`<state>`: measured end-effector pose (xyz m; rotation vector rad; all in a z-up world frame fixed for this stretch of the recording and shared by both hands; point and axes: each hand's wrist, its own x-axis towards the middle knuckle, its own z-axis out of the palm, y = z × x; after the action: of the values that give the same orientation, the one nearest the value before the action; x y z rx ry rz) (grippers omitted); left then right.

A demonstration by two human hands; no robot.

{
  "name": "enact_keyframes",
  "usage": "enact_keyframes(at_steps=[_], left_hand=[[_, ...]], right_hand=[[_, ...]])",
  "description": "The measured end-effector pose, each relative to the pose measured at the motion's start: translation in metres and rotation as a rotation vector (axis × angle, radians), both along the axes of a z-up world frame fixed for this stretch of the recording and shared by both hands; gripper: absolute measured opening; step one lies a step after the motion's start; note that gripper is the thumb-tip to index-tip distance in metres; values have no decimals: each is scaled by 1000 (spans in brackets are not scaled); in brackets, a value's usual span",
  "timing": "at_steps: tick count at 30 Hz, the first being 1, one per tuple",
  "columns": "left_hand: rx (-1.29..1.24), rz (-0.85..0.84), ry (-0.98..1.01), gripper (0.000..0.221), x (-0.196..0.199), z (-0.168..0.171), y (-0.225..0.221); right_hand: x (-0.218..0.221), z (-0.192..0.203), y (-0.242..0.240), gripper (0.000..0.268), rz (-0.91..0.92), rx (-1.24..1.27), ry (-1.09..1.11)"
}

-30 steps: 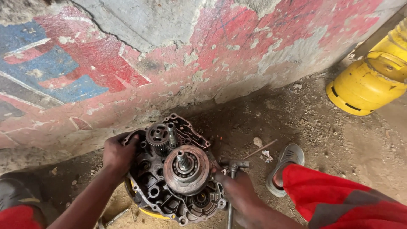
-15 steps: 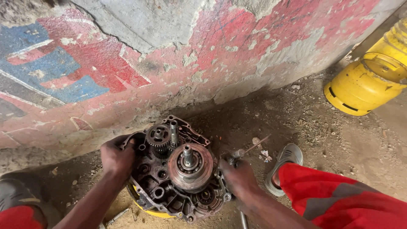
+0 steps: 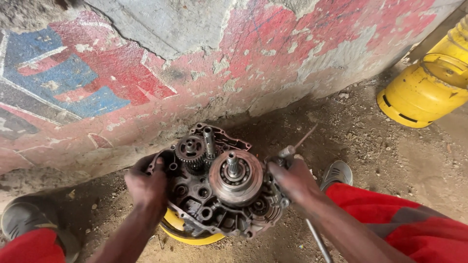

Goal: The person uses a hammer and a metal rod to tap a cylindrical engine component into place within an engine block. They repeatedly strike the rod to seat the part, then rotate the engine block to continue tapping from different angles.

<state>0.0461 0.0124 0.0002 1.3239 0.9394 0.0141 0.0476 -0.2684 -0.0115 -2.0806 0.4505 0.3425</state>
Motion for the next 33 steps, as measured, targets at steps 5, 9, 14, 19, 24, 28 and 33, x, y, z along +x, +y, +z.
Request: enact_keyframes(at_steps=[5, 9, 14, 19, 24, 28, 33], left_hand=[[-69, 132, 30, 35, 1, 1, -17], [-177, 204, -66, 31, -4, -7, -27], [-50, 79, -8, 21, -15, -21, -40], [-29, 56, 5, 16, -27, -20, -45], [-10, 98, 55, 23, -36, -17, -43], [43, -48, 10, 34, -37, -13, -36], [310, -305, -46, 61, -51, -8, -37]], right_hand=[[28, 43, 4, 42, 60, -71, 123], [39, 70, 11, 37, 91, -99, 130], [54, 46, -9, 27, 113, -207, 136], [49, 38, -10, 28, 125, -215, 146], [46, 29, -11, 33, 176, -138, 104], [49, 15, -23, 34, 217, -156, 71], [44, 12, -31, 45, 221, -190, 83]])
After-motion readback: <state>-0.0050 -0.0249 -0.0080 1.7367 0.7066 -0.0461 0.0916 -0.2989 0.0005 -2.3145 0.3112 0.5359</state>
